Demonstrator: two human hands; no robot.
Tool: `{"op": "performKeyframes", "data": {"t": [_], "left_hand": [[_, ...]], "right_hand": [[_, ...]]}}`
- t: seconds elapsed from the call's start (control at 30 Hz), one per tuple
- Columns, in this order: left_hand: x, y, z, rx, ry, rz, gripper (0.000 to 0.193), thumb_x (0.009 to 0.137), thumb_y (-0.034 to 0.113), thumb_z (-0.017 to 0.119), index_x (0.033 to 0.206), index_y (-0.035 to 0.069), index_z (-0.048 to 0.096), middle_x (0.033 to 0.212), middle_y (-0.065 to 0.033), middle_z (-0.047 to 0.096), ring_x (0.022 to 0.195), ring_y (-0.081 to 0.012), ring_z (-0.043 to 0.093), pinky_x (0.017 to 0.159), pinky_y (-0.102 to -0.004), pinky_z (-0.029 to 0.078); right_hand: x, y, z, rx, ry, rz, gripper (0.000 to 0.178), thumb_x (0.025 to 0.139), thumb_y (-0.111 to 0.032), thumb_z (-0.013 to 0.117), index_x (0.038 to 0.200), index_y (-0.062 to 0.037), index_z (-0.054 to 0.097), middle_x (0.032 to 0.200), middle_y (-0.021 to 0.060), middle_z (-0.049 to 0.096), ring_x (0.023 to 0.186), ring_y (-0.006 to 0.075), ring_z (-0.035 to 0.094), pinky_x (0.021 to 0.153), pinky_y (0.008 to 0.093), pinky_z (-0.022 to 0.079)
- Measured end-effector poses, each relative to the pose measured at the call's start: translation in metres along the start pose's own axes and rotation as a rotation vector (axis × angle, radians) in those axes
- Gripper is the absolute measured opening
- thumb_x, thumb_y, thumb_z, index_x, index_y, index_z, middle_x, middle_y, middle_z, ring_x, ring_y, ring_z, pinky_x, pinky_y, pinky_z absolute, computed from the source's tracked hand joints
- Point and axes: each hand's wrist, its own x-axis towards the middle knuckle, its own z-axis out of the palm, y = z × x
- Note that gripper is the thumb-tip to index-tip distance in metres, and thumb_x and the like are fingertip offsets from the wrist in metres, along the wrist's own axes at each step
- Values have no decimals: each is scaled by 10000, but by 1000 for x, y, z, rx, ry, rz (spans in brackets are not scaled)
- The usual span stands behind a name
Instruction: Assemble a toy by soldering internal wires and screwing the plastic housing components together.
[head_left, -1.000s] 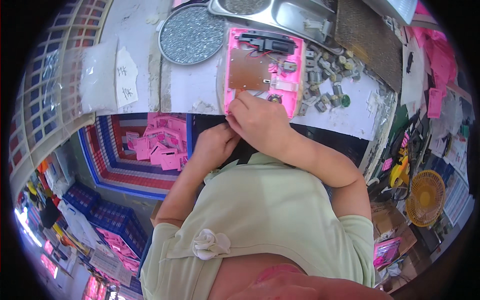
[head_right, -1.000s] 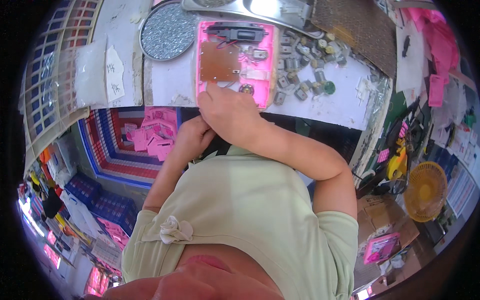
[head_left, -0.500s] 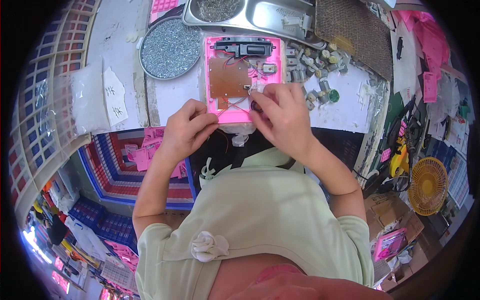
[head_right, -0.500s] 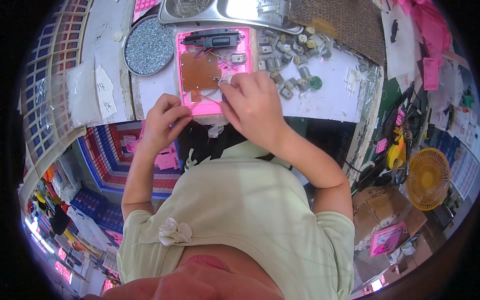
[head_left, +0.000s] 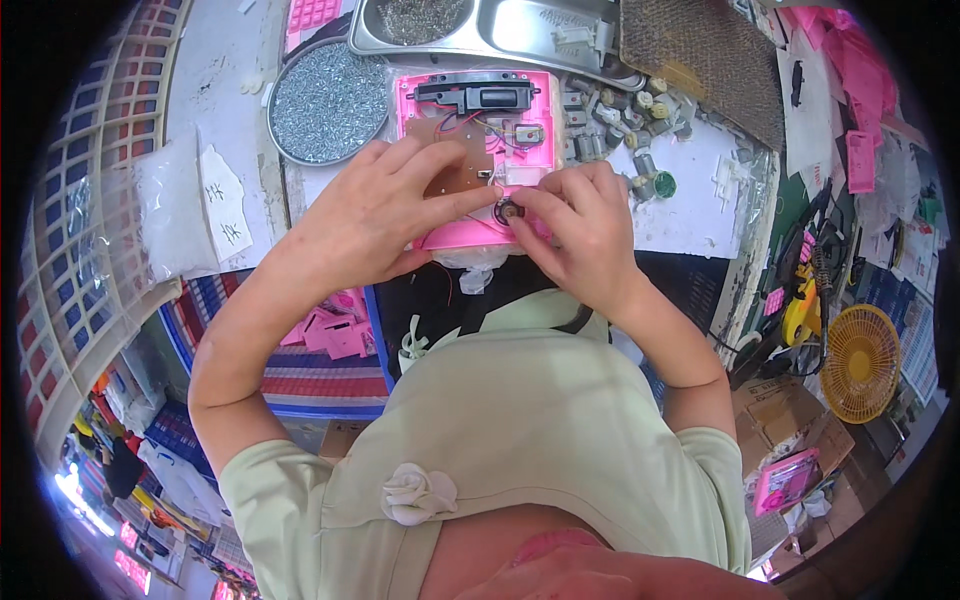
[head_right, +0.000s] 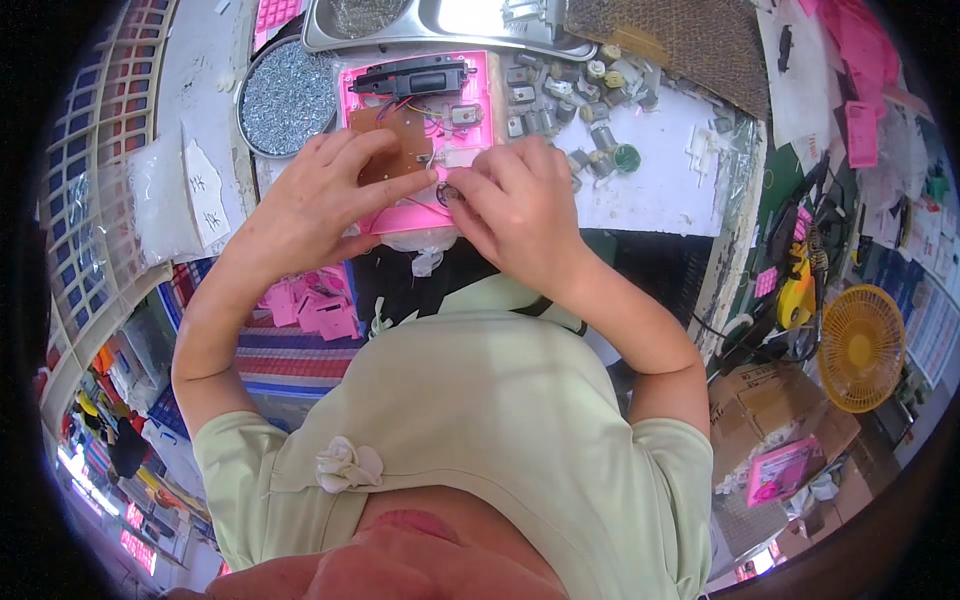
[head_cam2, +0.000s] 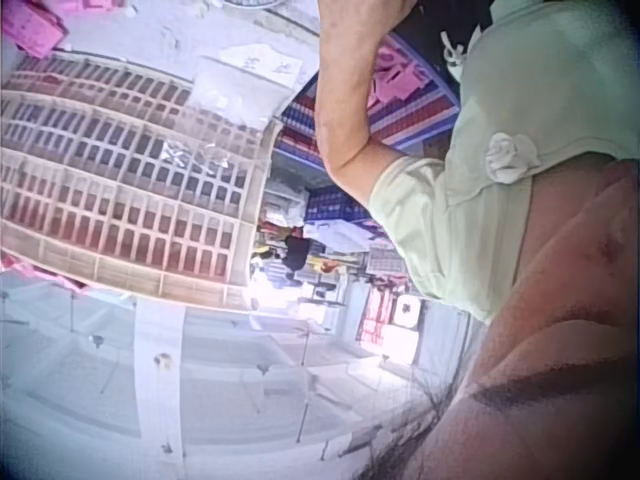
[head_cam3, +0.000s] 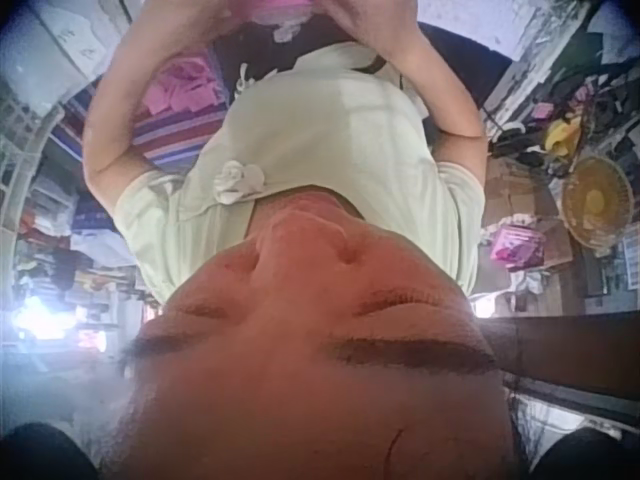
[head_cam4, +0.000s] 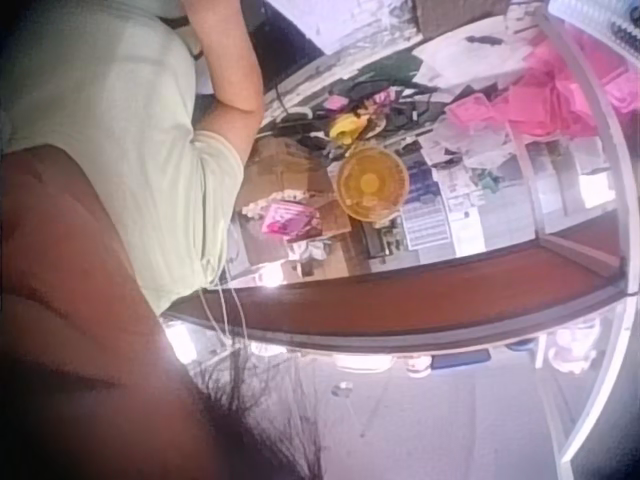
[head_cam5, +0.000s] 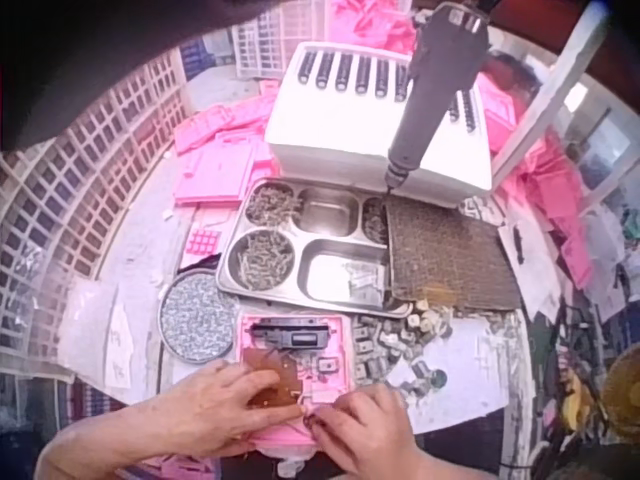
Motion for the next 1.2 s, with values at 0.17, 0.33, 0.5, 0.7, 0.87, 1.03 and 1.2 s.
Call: {"op": "performKeyframes", "data": {"t": [0.17, 0.33, 0.5, 0.7, 0.87, 1.03, 1.2], "left_hand": [[4, -4, 0, 36, -47, 34, 869, 611, 150, 866, 1416, 269, 561, 1312, -105, 500, 1165, -323, 520, 969, -452, 437], [3, -5, -1, -7, -83, -4, 869, 607, 158, 867, 1417, 261, 567, 1295, -112, 508, 1157, -326, 521, 976, -454, 430], [3, -8, 1, -37, -105, -22, 870, 600, 156, 870, 1414, 249, 575, 1286, -120, 512, 1149, -329, 522, 970, -449, 436], [11, 3, -22, -116, -141, -58, 802, 604, 161, 869, 1360, 169, 604, 1233, -112, 552, 1105, -334, 551, 947, -441, 450], [27, 7, -10, -99, 167, 5, 533, 686, 132, 817, 1197, 85, 672, 1052, -66, 618, 987, -296, 596, 882, -427, 460], [51, 2, 26, 140, 376, -30, 388, 751, 128, 767, 1128, 80, 690, 950, -35, 600, 879, -237, 575, 798, -393, 424], [54, 2, 34, 199, 420, -53, 336, 776, 161, 734, 1103, 91, 701, 918, -22, 575, 869, -215, 552, 818, -381, 392]], "right_hand": [[2, -1, 2, 11, -31, 19, 180, 730, -159, 776, 874, -103, 683, 888, 30, 582, 861, 268, 532, 742, 418, 386], [5, 2, -1, 32, -49, -2, 213, 718, -162, 824, 891, -115, 709, 854, 18, 592, 831, 247, 529, 724, 384, 382], [15, 24, -12, 32, 46, -24, 195, 735, -120, 807, 902, -101, 710, 838, 37, 605, 805, 256, 540, 719, 388, 415], [28, 42, -12, 50, 130, 85, 139, 764, -162, 768, 869, -117, 689, 789, 28, 582, 812, 264, 557, 729, 398, 420], [36, 41, -4, 13, 105, 129, 150, 758, -208, 767, 799, -117, 655, 765, 32, 584, 789, 266, 567, 707, 406, 416], [51, 33, -5, -181, 14, 127, 202, 713, -258, 766, 747, -104, 640, 753, 51, 603, 788, 261, 593, 698, 419, 425], [61, 28, -10, -304, -47, 84, 193, 715, -220, 775, 704, -99, 624, 731, 41, 607, 758, 255, 597, 715, 407, 443]]}}
